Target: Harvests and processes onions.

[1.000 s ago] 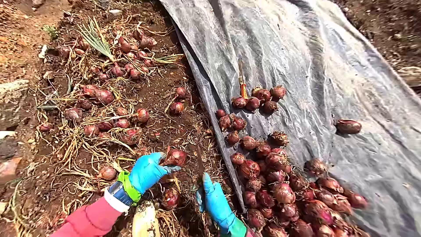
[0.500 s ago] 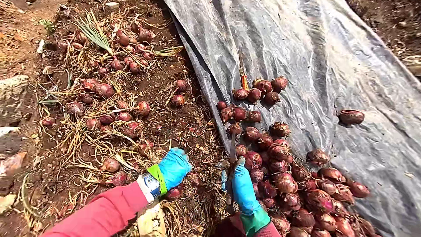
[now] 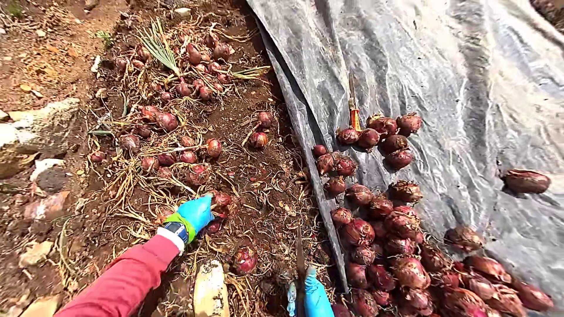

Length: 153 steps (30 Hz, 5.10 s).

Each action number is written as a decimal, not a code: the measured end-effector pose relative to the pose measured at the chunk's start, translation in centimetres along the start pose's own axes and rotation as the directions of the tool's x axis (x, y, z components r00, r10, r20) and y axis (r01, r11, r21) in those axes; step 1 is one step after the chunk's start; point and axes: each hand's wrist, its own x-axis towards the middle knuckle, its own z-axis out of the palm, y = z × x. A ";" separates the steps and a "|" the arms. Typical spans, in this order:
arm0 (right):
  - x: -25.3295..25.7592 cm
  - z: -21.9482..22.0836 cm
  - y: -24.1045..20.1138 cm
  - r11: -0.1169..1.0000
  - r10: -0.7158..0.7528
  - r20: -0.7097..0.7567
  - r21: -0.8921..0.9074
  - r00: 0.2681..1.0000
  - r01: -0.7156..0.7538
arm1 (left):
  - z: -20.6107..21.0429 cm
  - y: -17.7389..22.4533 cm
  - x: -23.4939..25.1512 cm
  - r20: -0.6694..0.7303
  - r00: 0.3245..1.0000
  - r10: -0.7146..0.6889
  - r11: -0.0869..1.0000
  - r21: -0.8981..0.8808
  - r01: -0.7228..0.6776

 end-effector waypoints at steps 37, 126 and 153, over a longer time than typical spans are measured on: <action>0.0 -1.7 -3.8 0.969 -0.112 -0.198 0.194 0.974 0.151 | 11.2 9.0 -6.5 0.456 0.784 0.422 0.797 0.225 -0.560; 6.1 8.1 -1.6 0.961 0.137 0.269 -0.268 0.953 -0.062 | 2.7 -2.5 -3.9 0.049 0.979 0.197 0.967 -0.175 -0.186; 1.3 2.7 -9.7 0.862 -0.351 0.365 -0.234 0.862 0.450 | -1.7 13.1 -9.9 -0.118 0.454 0.883 0.441 -0.120 -0.889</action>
